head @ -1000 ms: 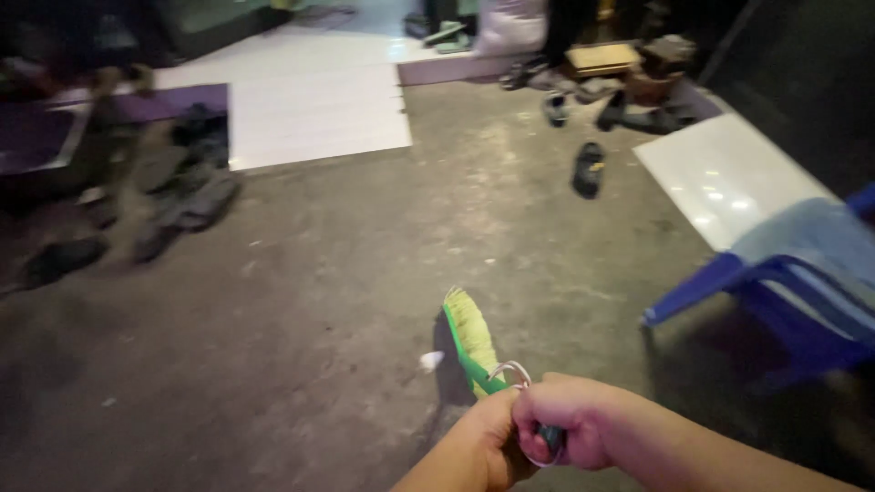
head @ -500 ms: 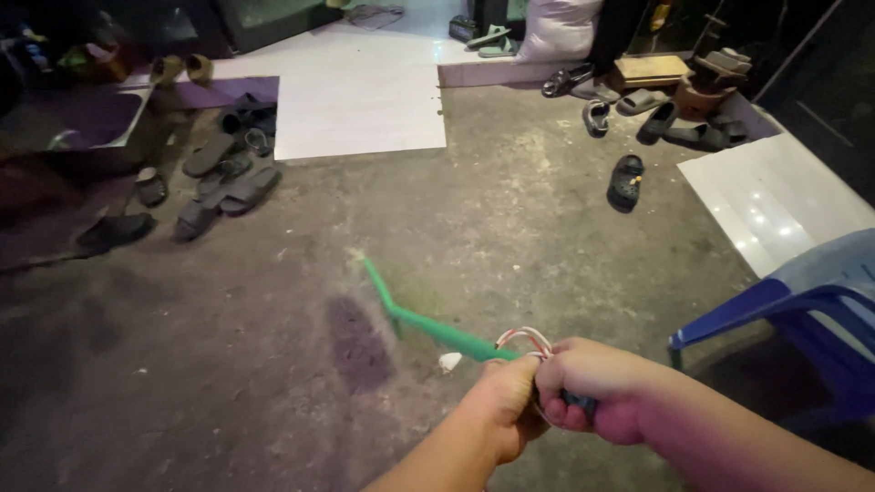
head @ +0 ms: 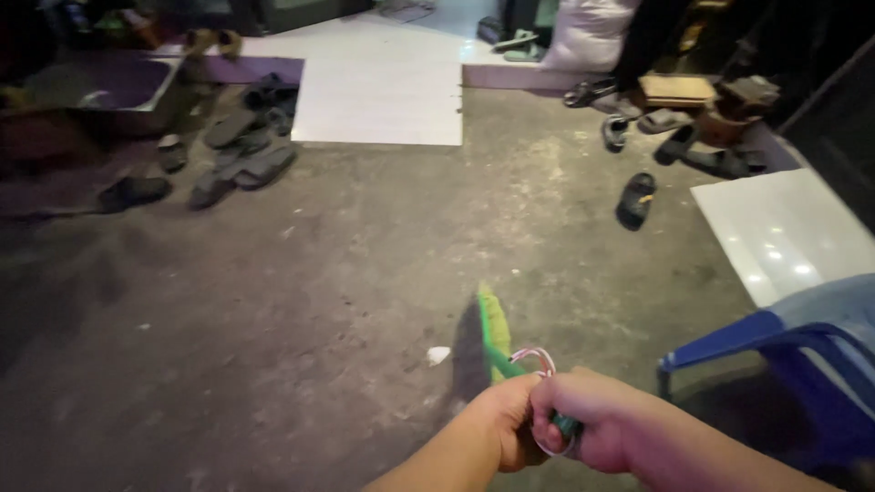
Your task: The recorder uses a green plastic broom to sweep dirt on an outdoor concrete floor.
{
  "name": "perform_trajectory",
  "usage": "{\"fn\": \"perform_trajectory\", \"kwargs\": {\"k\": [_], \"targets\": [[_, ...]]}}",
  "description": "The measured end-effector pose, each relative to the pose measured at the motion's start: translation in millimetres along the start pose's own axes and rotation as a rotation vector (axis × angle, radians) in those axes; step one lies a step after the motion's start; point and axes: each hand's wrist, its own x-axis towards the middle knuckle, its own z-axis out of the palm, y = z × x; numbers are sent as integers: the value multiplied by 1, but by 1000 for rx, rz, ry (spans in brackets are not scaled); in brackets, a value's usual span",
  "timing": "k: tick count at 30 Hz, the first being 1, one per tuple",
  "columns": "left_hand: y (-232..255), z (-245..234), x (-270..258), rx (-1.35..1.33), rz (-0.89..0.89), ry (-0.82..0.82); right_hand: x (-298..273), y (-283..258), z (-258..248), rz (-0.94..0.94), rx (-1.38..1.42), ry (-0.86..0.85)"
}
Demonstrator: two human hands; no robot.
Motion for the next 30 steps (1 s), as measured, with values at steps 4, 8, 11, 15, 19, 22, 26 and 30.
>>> {"fn": "perform_trajectory", "kwargs": {"k": [4, 8, 11, 15, 19, 22, 26, 30], "targets": [[19, -16, -41, 3, 127, -2, 38, 1, 28, 7, -110, -177], [41, -8, -62, 66, 269, 176, 48, -18, 41, 69, -121, -296], [45, 26, -70, 77, 348, 218, 34, -39, 33, -16, -163, -305], [44, 32, -45, 122, 405, 128, -12, -56, 28, -57, -283, -119], [41, 63, -78, 255, 341, 183, -42, -56, 41, -125, -291, -11], [44, 42, -62, 213, 279, -5, -9, -50, 32, -122, -280, -121], [47, 16, -50, 84, 159, -153, 18, -43, 39, 11, -223, -272], [43, -23, -65, 31, 156, -146, 35, -18, 71, 88, -220, -214]]}}
